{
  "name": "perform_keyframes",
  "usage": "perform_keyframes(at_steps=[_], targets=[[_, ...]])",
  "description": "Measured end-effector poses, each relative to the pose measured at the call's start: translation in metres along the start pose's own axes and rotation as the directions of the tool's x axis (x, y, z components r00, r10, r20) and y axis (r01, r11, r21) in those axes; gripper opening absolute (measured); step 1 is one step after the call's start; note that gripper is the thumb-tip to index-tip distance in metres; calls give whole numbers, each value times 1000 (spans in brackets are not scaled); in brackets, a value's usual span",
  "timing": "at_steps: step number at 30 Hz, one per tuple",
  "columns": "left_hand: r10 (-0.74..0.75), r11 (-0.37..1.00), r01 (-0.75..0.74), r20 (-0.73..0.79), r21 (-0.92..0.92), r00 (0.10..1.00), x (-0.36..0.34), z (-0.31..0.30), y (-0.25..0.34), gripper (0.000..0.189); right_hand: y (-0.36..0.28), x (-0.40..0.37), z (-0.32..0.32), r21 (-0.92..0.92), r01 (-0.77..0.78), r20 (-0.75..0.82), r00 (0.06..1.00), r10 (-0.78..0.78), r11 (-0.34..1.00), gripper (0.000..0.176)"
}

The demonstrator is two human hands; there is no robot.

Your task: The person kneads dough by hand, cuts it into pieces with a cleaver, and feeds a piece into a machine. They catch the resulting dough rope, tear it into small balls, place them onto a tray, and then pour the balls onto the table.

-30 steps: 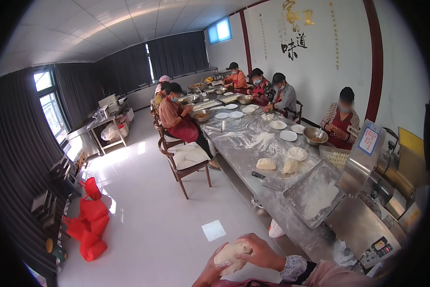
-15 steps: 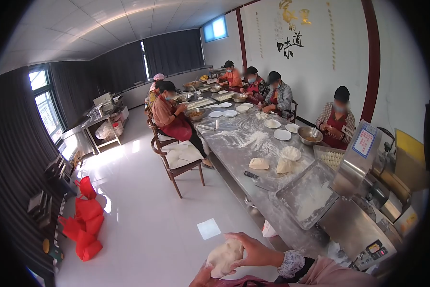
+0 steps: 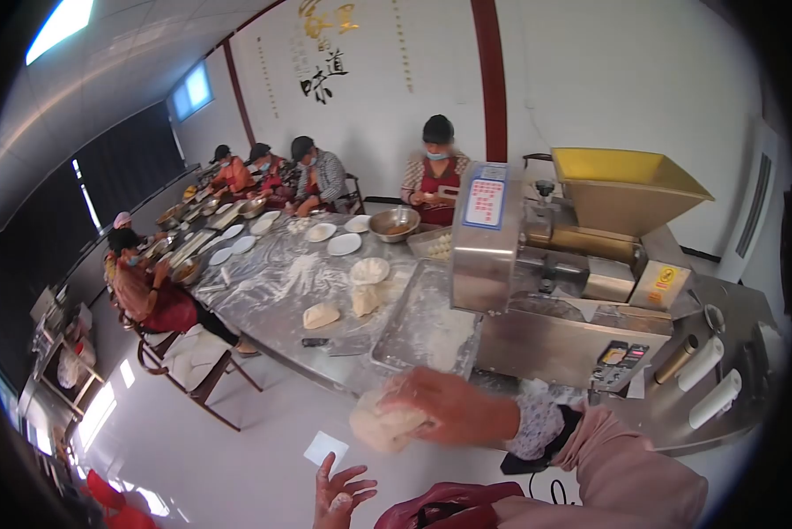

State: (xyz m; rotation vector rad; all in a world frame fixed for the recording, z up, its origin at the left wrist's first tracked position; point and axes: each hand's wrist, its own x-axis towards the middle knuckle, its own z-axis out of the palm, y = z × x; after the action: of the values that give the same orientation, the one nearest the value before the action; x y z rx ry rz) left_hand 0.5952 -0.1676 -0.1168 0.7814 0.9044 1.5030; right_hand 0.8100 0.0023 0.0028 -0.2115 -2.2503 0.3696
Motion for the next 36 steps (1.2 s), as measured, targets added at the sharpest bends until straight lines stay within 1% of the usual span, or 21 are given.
perform_keyframes(at_steps=[1,3,5,7,11,12,14,15,17,18,19,20,22,24,25,26,27,29,31,33,36], targets=[[-38,992,41,-22,119,999,5,-3,-5,69,3,1,-35,-133,-18,-26,1000,15,991,53],[-85,982,82,11,172,996,14,-9,-16,63,16,5,-99,-448,-44,-160,987,-32,893,49],[-143,911,144,-31,386,989,22,-6,-24,62,26,15,-160,-525,-214,-371,928,4,824,44],[-152,890,139,-4,434,988,31,-1,-29,60,38,26,-220,-622,-299,-488,871,-60,723,45],[-154,889,140,-4,436,988,46,3,-48,62,70,26,-321,-747,-464,-591,792,-155,477,42],[-145,897,132,-2,423,989,49,6,-51,62,79,23,-340,-749,-462,-585,798,-146,475,42],[-134,895,122,-3,430,991,53,14,-54,63,99,13,-373,-780,-538,-611,766,-203,320,43],[-148,895,133,1,427,989,55,16,-55,55,109,2,-389,-778,-534,-608,772,-183,331,43],[-204,903,208,-52,376,978,62,3,-74,61,138,-16,-401,-692,-704,-704,707,70,161,48],[-194,912,213,-90,351,977,61,12,-70,53,146,-15,-385,-693,-696,-692,715,98,189,48],[-183,922,216,-131,322,974,62,21,-65,46,145,-18,-367,-775,-605,-606,793,57,180,52],[-190,909,224,-128,351,973,64,17,-70,56,140,-20,-347,-846,-505,-511,860,15,171,55],[-190,912,228,-143,340,971,64,16,-71,55,116,-17,-280,-847,-318,-360,933,-19,427,58],[-192,905,243,-176,348,966,65,15,-72,53,106,-42,-207,-665,-351,-350,926,140,660,53],[-199,902,259,-200,345,959,63,12,-73,53,109,-60,-171,-619,-322,-272,944,189,716,45],[-209,905,270,-211,327,955,62,9,-74,53,107,-71,-133,-449,-343,-174,939,296,825,40],[-217,909,278,-216,310,952,62,6,-74,53,120,-88,-102,-421,-226,3,968,250,878,41],[-225,909,294,-244,296,943,62,-5,-71,52,141,-125,-39,-259,-286,252,902,350,923,40],[-230,905,320,-309,280,923,62,-19,-68,51,153,-144,13,-134,-306,442,833,333,943,39],[-234,906,336,-357,257,905,66,-38,-64,51,155,-141,56,-98,-288,515,805,296,953,38],[-252,901,371,-425,225,869,76,-74,-55,50,162,-121,110,89,-367,650,726,225,926,39]])
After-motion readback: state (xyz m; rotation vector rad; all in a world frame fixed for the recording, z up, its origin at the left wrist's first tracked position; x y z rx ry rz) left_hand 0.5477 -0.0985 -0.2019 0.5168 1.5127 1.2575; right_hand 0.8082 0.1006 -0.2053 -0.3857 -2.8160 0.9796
